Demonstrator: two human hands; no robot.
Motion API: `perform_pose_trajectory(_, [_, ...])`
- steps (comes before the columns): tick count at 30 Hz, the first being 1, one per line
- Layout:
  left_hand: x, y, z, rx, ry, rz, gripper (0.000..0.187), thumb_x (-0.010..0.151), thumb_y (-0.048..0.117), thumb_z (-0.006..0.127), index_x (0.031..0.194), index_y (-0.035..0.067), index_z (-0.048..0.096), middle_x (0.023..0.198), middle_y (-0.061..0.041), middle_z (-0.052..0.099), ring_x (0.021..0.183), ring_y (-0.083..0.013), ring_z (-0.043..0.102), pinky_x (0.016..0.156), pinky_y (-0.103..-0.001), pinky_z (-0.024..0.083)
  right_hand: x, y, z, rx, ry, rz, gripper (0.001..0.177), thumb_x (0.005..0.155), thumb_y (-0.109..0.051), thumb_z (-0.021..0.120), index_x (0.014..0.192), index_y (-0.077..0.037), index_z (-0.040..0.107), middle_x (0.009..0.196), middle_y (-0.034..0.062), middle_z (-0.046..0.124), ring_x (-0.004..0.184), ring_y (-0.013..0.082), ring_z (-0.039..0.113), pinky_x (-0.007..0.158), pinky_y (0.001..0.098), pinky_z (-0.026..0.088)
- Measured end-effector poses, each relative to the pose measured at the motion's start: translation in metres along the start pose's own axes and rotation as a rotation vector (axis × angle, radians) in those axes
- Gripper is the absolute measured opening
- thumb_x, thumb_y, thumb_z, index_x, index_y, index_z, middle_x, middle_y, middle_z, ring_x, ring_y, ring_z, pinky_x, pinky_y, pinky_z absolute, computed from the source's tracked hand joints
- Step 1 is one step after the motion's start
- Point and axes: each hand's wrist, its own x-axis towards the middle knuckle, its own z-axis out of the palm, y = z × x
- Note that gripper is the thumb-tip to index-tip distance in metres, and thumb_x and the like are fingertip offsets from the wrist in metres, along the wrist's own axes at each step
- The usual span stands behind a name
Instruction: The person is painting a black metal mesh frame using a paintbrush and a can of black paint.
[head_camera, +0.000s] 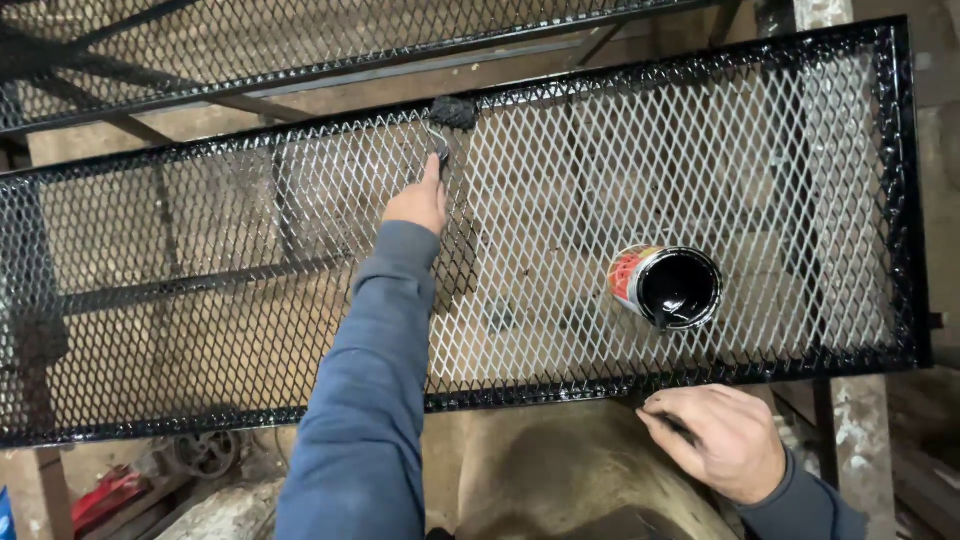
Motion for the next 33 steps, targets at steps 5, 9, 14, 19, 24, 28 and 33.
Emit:
perform_pose_trajectory(5, [-0.117,0.047,-0.031,-0.044,-0.115,-0.089,0.064,0.101,0.029,0.045,0.160,0.008,0.031,0.073,-0.020,0.068,0.061,-0.0392,0.067,0.060,-0.053,0.056,-0.006,0.011,-0.001,0.002,0.026,0.033,0.024,0.071,-0.011,0.085,0.089,-0.007,0.070,0.084,0.0055,0.076,0.072,0.0214,0.075,0.066,0.0316,0.058])
perform_pose_trajectory(9, [-0.202,0.051,-0.024,-0.047,-0.286,-0.167,0.064,0.101,0.034,0.045,0.158,0.009,0.033,0.065,-0.018,0.065,0.055,-0.0356,0.064,0.058,-0.053,0.053,-0.011,0.020,-0.003,0.001,0.061,0.043,0.022,0.072,-0.010,0.085,0.088,-0.007,0.070,0.084,0.0057,0.076,0.071,0.0208,0.075,0.065,0.0309,0.058])
perform_pose_trajectory(14, [-0.127,0.038,-0.029,-0.015,-0.214,-0.024,0.059,0.106,0.031,0.040,0.159,0.005,0.032,0.066,-0.016,0.066,0.051,-0.0317,0.066,0.050,-0.046,0.056,-0.010,0.018,-0.007,0.011,0.047,0.058,0.023,0.071,-0.011,0.085,0.088,-0.007,0.070,0.083,0.0056,0.076,0.070,0.0207,0.075,0.063,0.0313,0.057])
perform_pose_trajectory(19, [-0.013,0.053,-0.004,0.015,-0.058,-0.013,0.057,0.104,0.032,0.045,0.156,0.011,0.038,0.075,-0.019,0.070,0.063,-0.0381,0.069,0.060,-0.053,0.056,-0.012,0.014,-0.008,-0.014,0.042,0.020,0.023,0.072,-0.011,0.085,0.089,-0.008,0.070,0.084,0.0049,0.076,0.071,0.0215,0.074,0.064,0.0323,0.057])
perform_pose_trajectory(24, [-0.067,0.077,0.004,-0.097,-0.030,-0.008,0.066,0.101,0.029,0.048,0.156,-0.001,0.029,0.075,-0.020,0.069,0.062,-0.0403,0.069,0.062,-0.055,0.056,-0.017,0.024,-0.016,-0.031,0.051,0.016,0.024,0.072,-0.012,0.085,0.089,-0.007,0.070,0.084,0.0056,0.075,0.069,0.0219,0.073,0.063,0.0325,0.057])
perform_pose_trajectory(28, [-0.190,0.093,0.012,0.015,-0.185,-0.056,0.072,0.099,0.027,0.048,0.158,-0.004,0.020,0.061,-0.016,0.065,0.049,-0.0356,0.064,0.048,-0.053,0.052,-0.021,0.031,-0.023,-0.007,0.089,0.028,0.022,0.073,-0.011,0.084,0.089,-0.008,0.070,0.084,0.0048,0.075,0.071,0.0213,0.074,0.065,0.0323,0.057])
perform_pose_trajectory(33, [-0.220,0.106,0.008,-0.041,-0.252,-0.175,0.069,0.101,0.035,0.047,0.157,0.000,0.027,0.069,-0.021,0.068,0.058,-0.0404,0.067,0.056,-0.056,0.053,-0.023,0.040,-0.033,0.006,0.078,0.009,0.020,0.074,-0.013,0.084,0.088,-0.008,0.071,0.082,0.0047,0.075,0.070,0.0214,0.073,0.064,0.0324,0.057])
